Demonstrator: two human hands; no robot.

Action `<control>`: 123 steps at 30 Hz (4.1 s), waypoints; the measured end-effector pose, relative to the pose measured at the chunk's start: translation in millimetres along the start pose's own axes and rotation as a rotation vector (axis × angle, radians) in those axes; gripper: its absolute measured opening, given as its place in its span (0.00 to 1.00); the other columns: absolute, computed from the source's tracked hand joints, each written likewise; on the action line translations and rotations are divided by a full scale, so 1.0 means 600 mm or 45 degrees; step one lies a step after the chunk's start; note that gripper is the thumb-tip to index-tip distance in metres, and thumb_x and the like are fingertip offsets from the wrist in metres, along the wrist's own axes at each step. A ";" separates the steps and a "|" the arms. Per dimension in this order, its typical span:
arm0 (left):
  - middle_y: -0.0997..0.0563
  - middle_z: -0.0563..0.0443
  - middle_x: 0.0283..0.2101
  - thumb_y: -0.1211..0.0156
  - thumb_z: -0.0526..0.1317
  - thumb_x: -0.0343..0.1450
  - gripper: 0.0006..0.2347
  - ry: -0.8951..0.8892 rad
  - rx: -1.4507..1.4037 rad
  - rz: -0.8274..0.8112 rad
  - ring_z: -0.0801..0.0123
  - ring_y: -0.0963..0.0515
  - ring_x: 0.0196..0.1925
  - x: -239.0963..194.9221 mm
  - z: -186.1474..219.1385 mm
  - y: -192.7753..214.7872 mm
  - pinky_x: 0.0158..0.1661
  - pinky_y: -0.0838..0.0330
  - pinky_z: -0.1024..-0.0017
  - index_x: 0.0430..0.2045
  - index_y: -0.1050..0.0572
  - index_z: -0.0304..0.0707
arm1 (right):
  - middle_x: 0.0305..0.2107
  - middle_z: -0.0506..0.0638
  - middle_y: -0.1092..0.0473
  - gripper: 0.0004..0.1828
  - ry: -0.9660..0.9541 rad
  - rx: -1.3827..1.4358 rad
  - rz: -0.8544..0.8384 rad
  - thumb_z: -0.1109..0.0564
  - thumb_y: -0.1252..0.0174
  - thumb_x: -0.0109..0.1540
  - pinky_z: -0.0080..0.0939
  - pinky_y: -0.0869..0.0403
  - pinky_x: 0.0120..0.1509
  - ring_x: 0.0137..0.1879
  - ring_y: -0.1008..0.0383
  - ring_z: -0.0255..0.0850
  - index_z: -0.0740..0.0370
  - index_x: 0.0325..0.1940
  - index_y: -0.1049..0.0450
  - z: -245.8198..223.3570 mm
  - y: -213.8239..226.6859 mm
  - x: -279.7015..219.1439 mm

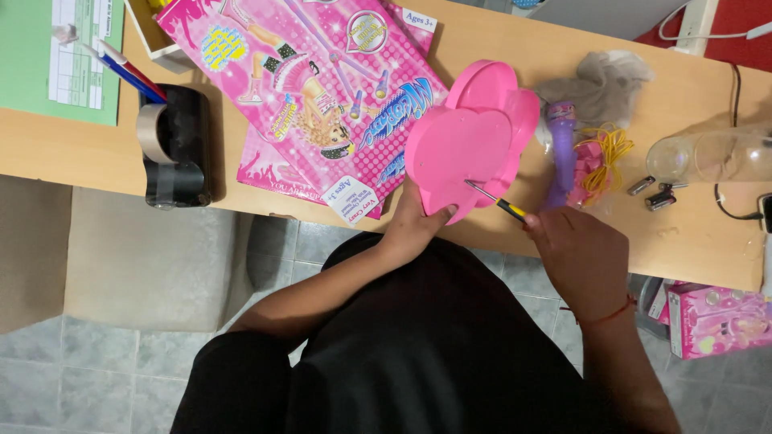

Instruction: The person inserts batteries into a pink flower-shaped toy, closes the compartment, and tests the device with a purple microphone. They then remove the batteries, close the compartment again, and use a screwdriver to tighten screws on the back of the toy.

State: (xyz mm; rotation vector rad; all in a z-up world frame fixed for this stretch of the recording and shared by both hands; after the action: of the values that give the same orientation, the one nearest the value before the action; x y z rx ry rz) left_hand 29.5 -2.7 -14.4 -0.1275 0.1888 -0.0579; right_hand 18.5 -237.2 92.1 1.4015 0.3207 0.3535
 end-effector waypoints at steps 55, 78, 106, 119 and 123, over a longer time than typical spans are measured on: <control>0.35 0.26 0.58 0.39 0.39 0.73 0.31 -0.185 0.277 -0.191 0.33 0.34 0.66 -0.029 0.014 0.044 0.65 0.39 0.45 0.66 0.50 0.23 | 0.35 0.62 0.26 0.20 -0.309 0.874 -0.226 0.45 0.37 0.66 0.56 0.24 0.42 0.41 0.22 0.62 0.62 0.52 0.26 -0.082 -0.032 0.005; 0.34 0.36 0.50 0.39 0.37 0.71 0.23 -0.320 0.430 -0.290 0.38 0.29 0.58 -0.030 0.001 0.051 0.56 0.30 0.52 0.58 0.42 0.32 | 0.21 0.53 0.35 0.09 -0.754 2.141 -0.589 0.60 0.48 0.69 0.31 0.41 0.18 0.14 0.41 0.32 0.68 0.39 0.25 -0.053 -0.099 -0.004; 0.33 0.32 0.59 0.44 0.39 0.77 0.27 -0.119 -0.046 -0.149 0.51 0.35 0.66 -0.064 0.009 -0.104 0.62 0.36 0.44 0.68 0.48 0.28 | 0.32 0.47 0.24 0.14 -0.148 0.887 0.309 0.53 0.35 0.67 0.42 0.24 0.43 0.39 0.21 0.47 0.49 0.57 0.18 0.038 -0.020 -0.107; 0.37 0.31 0.58 0.45 0.38 0.76 0.27 -0.281 0.301 0.020 0.42 0.38 0.67 -0.094 -0.025 -0.182 0.65 0.44 0.41 0.69 0.49 0.29 | 0.31 0.39 0.24 0.06 -0.022 0.579 0.453 0.51 0.32 0.65 0.38 0.22 0.41 0.37 0.21 0.39 0.43 0.47 0.16 0.102 -0.033 -0.147; 0.36 0.29 0.57 0.46 0.40 0.76 0.26 -0.350 0.394 0.054 0.37 0.36 0.66 -0.102 -0.021 -0.198 0.63 0.41 0.44 0.66 0.47 0.26 | 0.28 0.43 0.24 0.06 0.034 0.611 0.396 0.53 0.33 0.66 0.42 0.22 0.39 0.35 0.20 0.44 0.45 0.48 0.16 0.116 -0.013 -0.145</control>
State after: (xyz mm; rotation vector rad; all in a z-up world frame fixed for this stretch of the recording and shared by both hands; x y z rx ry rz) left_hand -38.0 -117.6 0.4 0.1771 -0.0932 -0.0259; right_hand -30.4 -337.5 95.2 1.9275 0.2147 0.5764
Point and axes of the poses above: each hand's wrist, its own x-axis towards the middle knuckle, its own y-axis out of the back of the hand, z = x × y, the point moved 3 cm from there along x, towards the middle knuckle
